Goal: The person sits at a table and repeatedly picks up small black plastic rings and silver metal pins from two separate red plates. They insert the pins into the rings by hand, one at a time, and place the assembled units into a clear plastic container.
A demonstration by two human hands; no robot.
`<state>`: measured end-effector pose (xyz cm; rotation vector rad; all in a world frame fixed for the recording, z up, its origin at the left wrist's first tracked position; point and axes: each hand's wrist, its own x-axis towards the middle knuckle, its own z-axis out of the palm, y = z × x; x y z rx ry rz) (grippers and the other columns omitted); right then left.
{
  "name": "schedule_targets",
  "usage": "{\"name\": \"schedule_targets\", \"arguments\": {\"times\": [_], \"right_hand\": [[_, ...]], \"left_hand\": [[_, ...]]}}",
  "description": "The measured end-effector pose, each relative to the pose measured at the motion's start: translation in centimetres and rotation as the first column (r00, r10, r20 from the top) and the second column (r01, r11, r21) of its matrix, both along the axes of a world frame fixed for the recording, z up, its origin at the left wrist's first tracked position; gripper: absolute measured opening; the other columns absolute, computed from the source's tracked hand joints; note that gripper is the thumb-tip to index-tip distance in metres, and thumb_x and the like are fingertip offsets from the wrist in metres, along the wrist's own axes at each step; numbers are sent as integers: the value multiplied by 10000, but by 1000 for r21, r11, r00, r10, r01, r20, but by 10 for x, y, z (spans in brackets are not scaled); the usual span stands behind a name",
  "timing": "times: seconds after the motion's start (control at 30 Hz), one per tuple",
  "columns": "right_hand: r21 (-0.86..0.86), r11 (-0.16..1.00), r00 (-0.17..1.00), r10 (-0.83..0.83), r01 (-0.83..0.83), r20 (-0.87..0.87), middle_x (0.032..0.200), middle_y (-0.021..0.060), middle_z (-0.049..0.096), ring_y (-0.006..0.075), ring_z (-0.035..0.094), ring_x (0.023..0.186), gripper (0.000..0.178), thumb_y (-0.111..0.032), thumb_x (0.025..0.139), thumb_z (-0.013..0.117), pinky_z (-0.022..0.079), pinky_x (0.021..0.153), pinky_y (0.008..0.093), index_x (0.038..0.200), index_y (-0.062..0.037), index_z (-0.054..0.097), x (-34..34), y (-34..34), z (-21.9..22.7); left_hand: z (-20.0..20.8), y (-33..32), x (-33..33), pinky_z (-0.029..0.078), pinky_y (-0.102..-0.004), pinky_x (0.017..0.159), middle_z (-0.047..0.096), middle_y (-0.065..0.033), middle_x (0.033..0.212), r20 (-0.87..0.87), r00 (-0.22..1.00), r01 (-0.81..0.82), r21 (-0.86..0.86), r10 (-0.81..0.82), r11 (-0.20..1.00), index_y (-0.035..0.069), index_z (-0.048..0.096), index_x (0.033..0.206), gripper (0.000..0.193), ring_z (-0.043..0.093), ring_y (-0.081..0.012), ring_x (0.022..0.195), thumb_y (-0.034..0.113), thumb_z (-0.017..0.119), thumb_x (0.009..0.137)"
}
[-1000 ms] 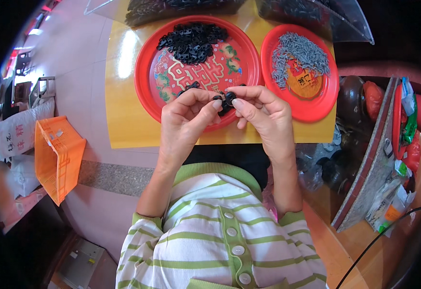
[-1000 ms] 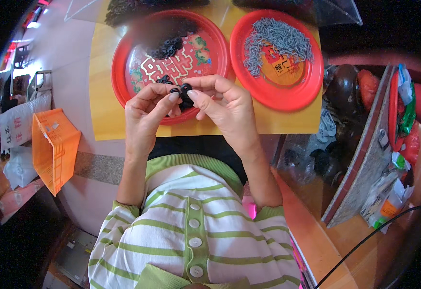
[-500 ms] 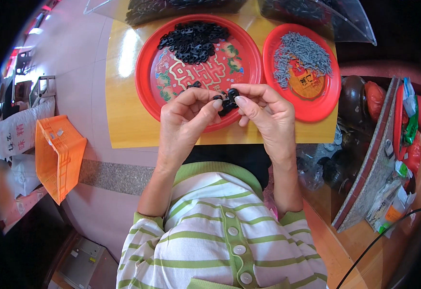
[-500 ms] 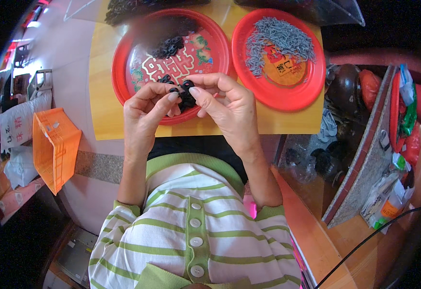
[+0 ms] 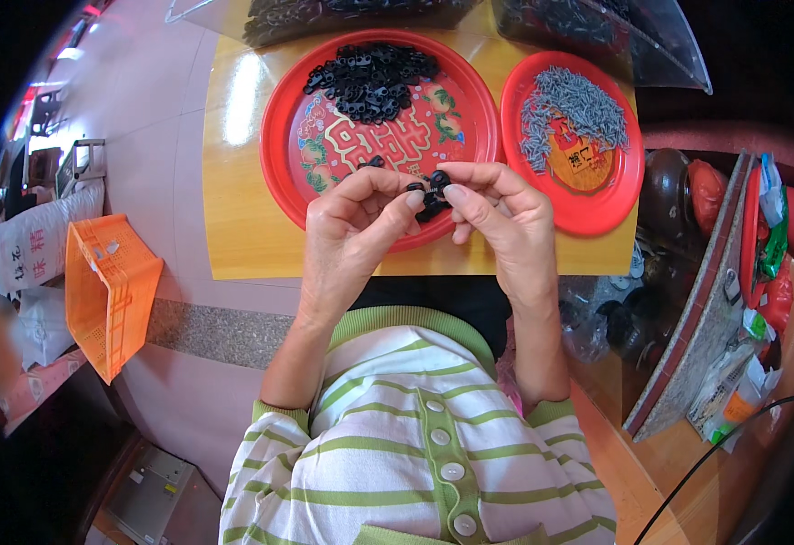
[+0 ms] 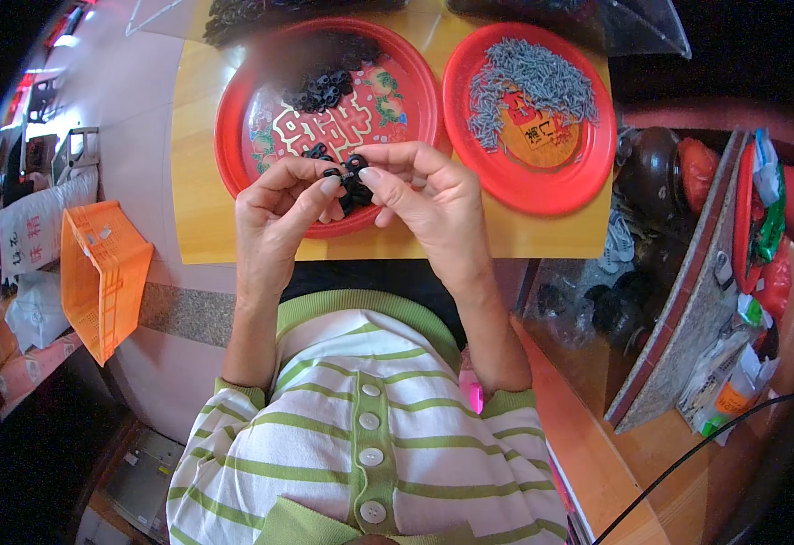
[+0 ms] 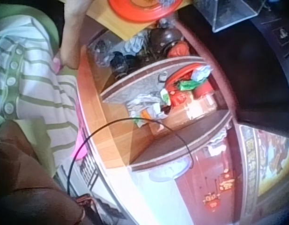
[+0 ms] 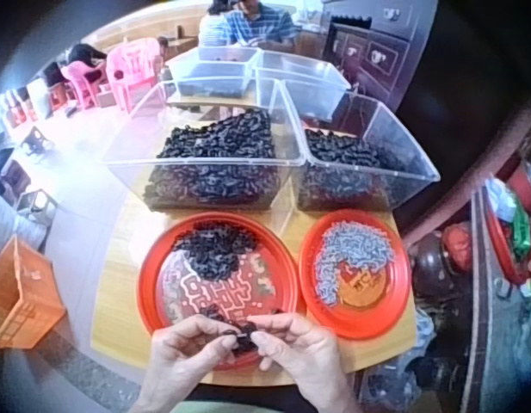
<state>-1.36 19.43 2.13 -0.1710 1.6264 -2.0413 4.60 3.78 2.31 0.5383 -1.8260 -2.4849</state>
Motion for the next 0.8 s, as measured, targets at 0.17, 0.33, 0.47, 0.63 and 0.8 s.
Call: {"name": "schedule_targets", "arguments": {"times": [0.17,0.33,0.47,0.63,0.8], "right_hand": [[8,999,999,-45,45,-1,863,33,632,45,552,690,212,-60,853,611,474,572,175,1053,10,608,3,-4,1],[-25,998,997,-64,65,31,867,37,633,42,550,676,207,-42,846,614,468,561,172,1044,18,607,2,-3,0],[-23,999,999,-47,47,16,856,23,624,42,548,700,216,-65,858,607,476,565,177,1061,8,605,2,-2,-1],[-49,998,998,-37,39,53,838,17,619,42,545,684,223,-86,864,604,473,552,177,1069,2,604,1,-1,-2],[-141,990,969,13,23,248,824,17,617,42,537,637,257,-113,859,612,463,531,171,1090,-3,594,-3,4,-7]], "left_hand": [[0,0,0,465,-180,620,626,-30,833,-11,1000,-5,-25,5,1000,-49,601,947,122,572,-51,699,24,603,850],[-2,-2,0,459,-177,604,623,-27,813,3,1000,-7,-24,7,1000,-48,601,938,119,570,-53,673,27,609,846],[0,-1,-1,458,-179,601,623,-27,812,12,1000,-28,-32,28,999,-46,601,935,118,569,-53,675,29,612,845],[-1,1,-1,466,-182,618,628,-32,832,-15,999,-29,-54,28,998,-46,601,939,117,571,-53,702,27,609,847],[0,3,-1,471,-182,629,632,-37,848,-26,1000,-11,-12,11,1000,-50,603,947,122,573,-53,713,25,606,850]]}}
